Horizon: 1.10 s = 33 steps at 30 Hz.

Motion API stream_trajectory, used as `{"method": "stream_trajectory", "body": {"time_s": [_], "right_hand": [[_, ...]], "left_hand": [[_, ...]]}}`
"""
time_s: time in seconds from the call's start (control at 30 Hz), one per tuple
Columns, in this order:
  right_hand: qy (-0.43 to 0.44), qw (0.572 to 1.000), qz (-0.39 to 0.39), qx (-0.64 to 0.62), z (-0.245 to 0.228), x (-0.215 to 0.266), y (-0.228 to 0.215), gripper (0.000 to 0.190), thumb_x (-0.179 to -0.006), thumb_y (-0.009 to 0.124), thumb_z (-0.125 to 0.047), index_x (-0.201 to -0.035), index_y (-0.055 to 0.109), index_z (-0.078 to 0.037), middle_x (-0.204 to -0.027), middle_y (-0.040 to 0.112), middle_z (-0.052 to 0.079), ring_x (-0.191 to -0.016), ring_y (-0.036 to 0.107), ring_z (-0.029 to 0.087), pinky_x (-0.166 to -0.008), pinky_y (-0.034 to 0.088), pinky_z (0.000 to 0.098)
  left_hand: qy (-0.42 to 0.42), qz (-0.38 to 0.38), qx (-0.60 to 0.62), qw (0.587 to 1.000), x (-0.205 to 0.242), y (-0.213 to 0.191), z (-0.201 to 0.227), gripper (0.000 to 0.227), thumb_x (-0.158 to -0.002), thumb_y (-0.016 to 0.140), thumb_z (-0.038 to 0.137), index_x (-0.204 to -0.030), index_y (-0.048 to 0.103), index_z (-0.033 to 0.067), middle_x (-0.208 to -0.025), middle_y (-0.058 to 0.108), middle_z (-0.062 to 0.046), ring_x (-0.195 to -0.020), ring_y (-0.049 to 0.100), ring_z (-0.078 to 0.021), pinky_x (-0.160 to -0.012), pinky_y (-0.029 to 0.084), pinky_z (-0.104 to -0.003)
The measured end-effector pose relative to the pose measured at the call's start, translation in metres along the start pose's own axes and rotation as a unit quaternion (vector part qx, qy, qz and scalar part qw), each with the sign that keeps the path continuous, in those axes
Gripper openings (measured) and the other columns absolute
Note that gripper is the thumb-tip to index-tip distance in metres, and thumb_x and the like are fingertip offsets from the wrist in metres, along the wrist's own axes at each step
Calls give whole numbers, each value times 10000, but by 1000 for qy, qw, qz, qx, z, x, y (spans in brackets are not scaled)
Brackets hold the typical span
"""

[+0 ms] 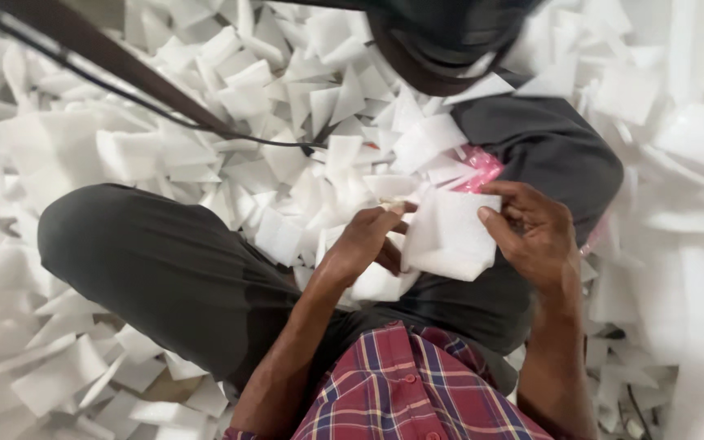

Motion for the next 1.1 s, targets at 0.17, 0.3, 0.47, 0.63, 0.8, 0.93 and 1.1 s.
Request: {"method": "stream_trajectory", "body": {"time_s": [0.17,0.3,0.47,0.63,0.8,0.93,1.1], "right_hand": [[11,943,-243,225,-19,-68,20,254,-892,709,-163,-1142,723,-116,-776,690,-7,-607,583,104,-556,502,275],[13,890,-259,376,-31,-178,8,345,-868,751,-224,-1176,704,-76,-869,689,55,-671,617,169,-618,517,322],[-24,924,-106,366,7,-280,3,485,-837,805,-299,-1218,680,-26,-985,689,131,-751,660,251,-696,534,381],[-106,958,-37,263,74,-300,52,637,-807,858,-375,-1261,655,24,-1102,688,208,-831,702,332,-774,552,440],[-198,865,-71,455,153,-255,164,943,-642,933,-502,-1291,595,93,-1116,690,287,-914,675,466,-752,535,540],[-153,897,-64,410,174,-235,174,840,-651,892,-435,-1236,638,112,-1000,728,274,-896,701,419,-795,543,511],[-65,946,-182,259,156,-200,140,497,-710,843,-369,-969,757,46,-808,728,218,-745,712,339,-730,552,437]], "left_hand": [[197,296,-466,810,26,-48,18,312,-1024,577,260,-886,682,0,-825,685,-194,-710,669,-372,-637,520,-490],[183,322,-434,821,20,-58,1,328,-979,600,280,-829,690,3,-807,683,-233,-746,667,-417,-704,532,-516],[121,275,-446,843,-5,-48,-13,336,-969,597,301,-851,702,5,-893,697,-245,-819,675,-437,-746,529,-535],[34,196,-489,849,-31,-36,-31,286,-956,590,288,-925,706,28,-1001,703,-214,-869,707,-401,-756,564,-503],[50,201,-496,843,-37,-34,-39,232,-917,616,238,-934,709,27,-1021,697,-228,-879,719,-384,-765,578,-481],[61,221,-485,844,-46,-44,-42,275,-938,616,278,-954,696,16,-1004,696,-222,-865,711,-392,-763,568,-491],[131,244,-420,865,-61,-37,-44,340,-933,674,310,-990,667,-25,-966,705,-227,-845,693,-388,-758,550,-496]]}}
Point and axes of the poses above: each hand's wrist, its own x-axis away from the middle knuckle, its own y-axis out of the palm, z = x × y, the point moved 7 cm from there along -x, towards the middle knuckle
